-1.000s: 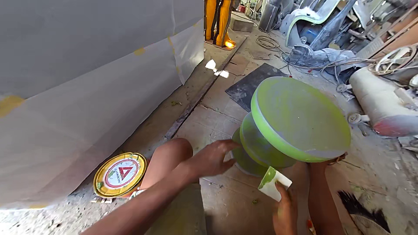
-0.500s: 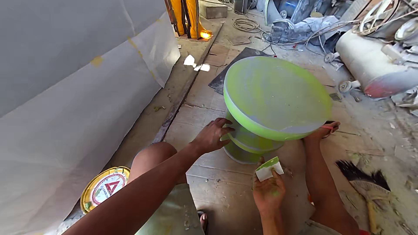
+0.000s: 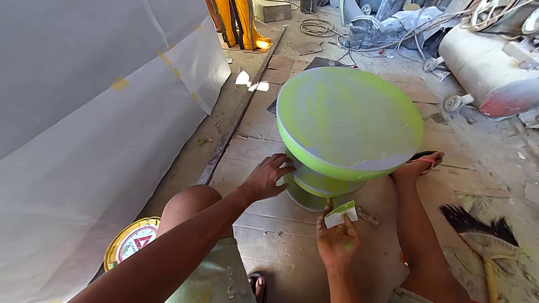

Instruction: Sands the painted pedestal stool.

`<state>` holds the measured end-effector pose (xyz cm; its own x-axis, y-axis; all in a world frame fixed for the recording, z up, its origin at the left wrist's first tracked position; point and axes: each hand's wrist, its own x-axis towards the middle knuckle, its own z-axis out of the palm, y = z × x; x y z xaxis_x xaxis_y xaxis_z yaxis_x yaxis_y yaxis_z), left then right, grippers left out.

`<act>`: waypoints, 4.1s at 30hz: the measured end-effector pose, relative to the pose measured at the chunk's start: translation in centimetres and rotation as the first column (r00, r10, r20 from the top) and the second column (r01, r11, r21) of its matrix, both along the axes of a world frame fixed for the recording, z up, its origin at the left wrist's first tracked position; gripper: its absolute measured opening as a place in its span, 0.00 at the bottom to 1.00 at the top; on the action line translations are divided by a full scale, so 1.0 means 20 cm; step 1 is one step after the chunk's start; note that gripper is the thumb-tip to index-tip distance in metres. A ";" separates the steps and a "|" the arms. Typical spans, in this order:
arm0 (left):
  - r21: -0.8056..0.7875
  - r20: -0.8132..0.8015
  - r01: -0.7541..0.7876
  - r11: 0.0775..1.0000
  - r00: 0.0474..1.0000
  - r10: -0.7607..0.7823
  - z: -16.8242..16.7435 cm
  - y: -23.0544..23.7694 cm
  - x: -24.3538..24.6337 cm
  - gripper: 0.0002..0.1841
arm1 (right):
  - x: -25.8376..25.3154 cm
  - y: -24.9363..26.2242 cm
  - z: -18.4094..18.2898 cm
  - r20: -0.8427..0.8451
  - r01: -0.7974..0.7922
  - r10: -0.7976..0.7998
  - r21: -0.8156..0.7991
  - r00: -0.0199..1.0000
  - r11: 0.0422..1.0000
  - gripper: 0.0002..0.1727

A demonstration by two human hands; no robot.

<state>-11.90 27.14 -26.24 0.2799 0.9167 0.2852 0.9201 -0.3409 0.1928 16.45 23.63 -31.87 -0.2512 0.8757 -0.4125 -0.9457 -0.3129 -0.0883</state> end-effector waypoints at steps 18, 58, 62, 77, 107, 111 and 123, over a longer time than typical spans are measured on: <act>-0.104 -0.066 0.039 0.994 0.997 -0.046 0.01 0.01 0.26 0.30 | 0.26 0.22 0.04 0.148 0.072 -0.083 0.079 0.985 0.994 0.23; -0.200 0.463 -0.670 0.715 0.579 0.671 0.54 -0.98 0.36 0.50 | 0.30 0.69 0.49 0.218 -0.872 -0.851 -0.237 -0.477 0.428 0.25; -0.367 0.252 -0.470 0.803 0.781 0.572 0.78 -0.62 0.28 0.38 | 0.31 0.72 0.50 0.213 -0.914 -0.889 -0.069 -0.405 0.400 0.21; -0.916 0.176 0.158 0.369 0.984 0.017 0.43 -0.29 0.61 0.14 | 0.15 0.71 0.35 -0.075 -0.750 -0.757 -0.105 -0.649 0.653 0.23; -0.917 0.186 0.144 0.372 0.979 0.079 0.41 -0.21 0.59 0.11 | 0.21 0.89 0.23 -0.070 -0.838 -0.908 0.420 -0.412 0.348 0.20; -0.897 0.227 0.192 0.399 0.973 0.041 0.42 -0.23 0.58 0.12 | 0.24 0.89 0.19 -0.096 -0.829 -0.862 0.346 -0.498 0.440 0.17; -0.911 0.201 0.196 0.363 0.979 -0.023 0.40 -0.21 0.63 0.11 | 0.28 0.79 0.36 -0.020 -0.864 -0.893 0.259 -0.451 0.431 0.17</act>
